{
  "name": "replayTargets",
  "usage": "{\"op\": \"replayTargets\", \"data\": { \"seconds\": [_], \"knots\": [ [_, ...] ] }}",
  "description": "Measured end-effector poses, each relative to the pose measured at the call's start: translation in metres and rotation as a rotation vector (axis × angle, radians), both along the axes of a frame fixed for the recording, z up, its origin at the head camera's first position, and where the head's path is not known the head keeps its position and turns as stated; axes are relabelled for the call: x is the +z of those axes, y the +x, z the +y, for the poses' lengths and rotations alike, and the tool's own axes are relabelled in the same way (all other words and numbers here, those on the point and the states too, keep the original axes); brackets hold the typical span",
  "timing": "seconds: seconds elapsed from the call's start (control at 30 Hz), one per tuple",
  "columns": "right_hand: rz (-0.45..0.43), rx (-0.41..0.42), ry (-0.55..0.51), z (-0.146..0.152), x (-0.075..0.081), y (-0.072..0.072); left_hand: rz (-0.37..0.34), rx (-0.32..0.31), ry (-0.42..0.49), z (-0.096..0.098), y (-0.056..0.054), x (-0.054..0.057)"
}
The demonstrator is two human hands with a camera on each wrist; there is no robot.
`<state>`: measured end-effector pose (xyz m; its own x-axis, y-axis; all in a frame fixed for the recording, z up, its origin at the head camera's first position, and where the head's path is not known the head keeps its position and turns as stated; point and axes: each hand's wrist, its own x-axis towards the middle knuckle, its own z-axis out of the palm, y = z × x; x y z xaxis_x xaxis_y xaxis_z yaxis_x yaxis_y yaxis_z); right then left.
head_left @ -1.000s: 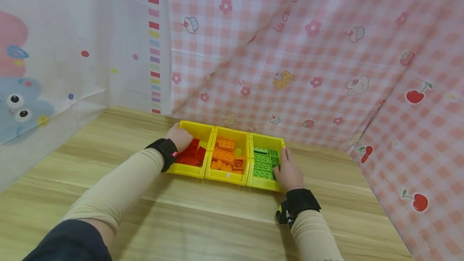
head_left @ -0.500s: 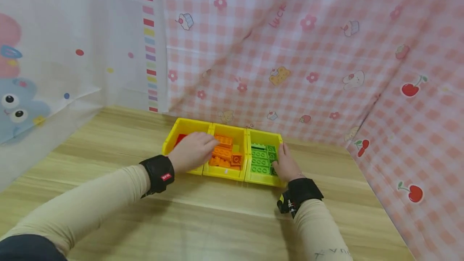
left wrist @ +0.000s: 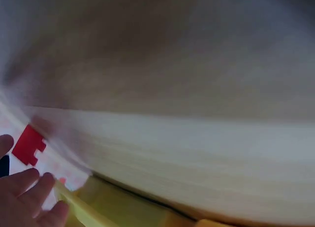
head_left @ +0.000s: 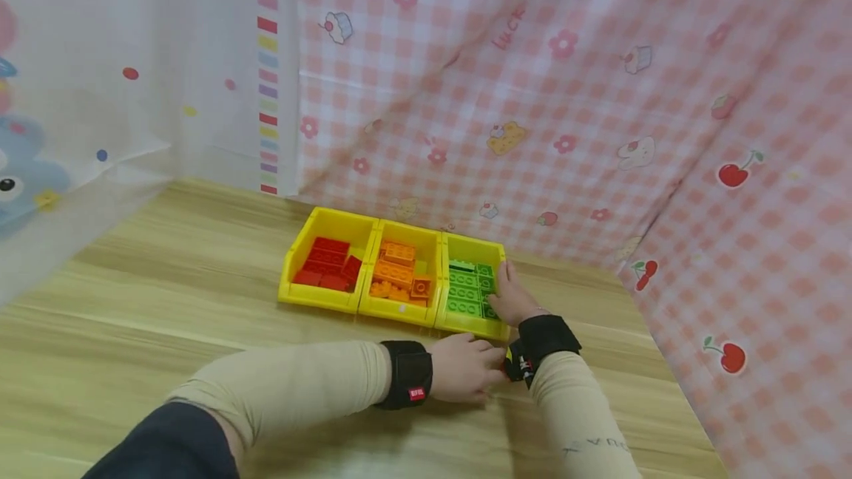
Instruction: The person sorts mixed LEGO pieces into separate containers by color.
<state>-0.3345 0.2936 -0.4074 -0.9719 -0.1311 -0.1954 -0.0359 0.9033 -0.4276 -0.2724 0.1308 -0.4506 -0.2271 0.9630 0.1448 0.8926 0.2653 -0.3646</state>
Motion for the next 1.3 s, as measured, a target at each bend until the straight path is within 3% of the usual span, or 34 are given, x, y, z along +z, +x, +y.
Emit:
{"op": "replayTargets", "data": {
  "seconds": [0.17, 0.33, 0.53, 0.73, 0.83, 1.03, 1.13, 1.3],
  "knots": [
    [-0.016, -0.016, -0.022, -0.01, 0.0, -0.001, 0.0, 0.07, -0.109, 0.008, 0.0, -0.001],
    [0.009, -0.004, -0.014, -0.016, 0.0, -0.002, -0.054, 0.055, -0.08, -0.013, -0.003, 0.006],
    [0.01, -0.018, -0.002, -0.012, 0.0, -0.005, -0.089, 0.008, -0.009, -0.076, -0.007, 0.016],
    [0.008, -0.013, 0.028, -0.003, 0.006, -0.003, -0.24, 0.03, -0.004, -0.155, -0.014, 0.027],
    [0.025, -0.015, 0.037, 0.003, 0.009, -0.002, -0.254, 0.059, 0.037, -0.188, -0.02, 0.036],
    [0.062, -0.025, 0.058, 0.01, 0.008, -0.001, -0.247, 0.156, 0.171, -0.222, -0.048, 0.059],
    [0.082, -0.025, 0.074, 0.007, 0.003, 0.0, -0.273, 0.226, 0.223, -0.229, -0.067, 0.06],
    [0.09, -0.017, 0.066, -0.005, -0.006, 0.001, -0.319, 0.408, 0.205, -0.241, -0.089, 0.052]
  ]
}}
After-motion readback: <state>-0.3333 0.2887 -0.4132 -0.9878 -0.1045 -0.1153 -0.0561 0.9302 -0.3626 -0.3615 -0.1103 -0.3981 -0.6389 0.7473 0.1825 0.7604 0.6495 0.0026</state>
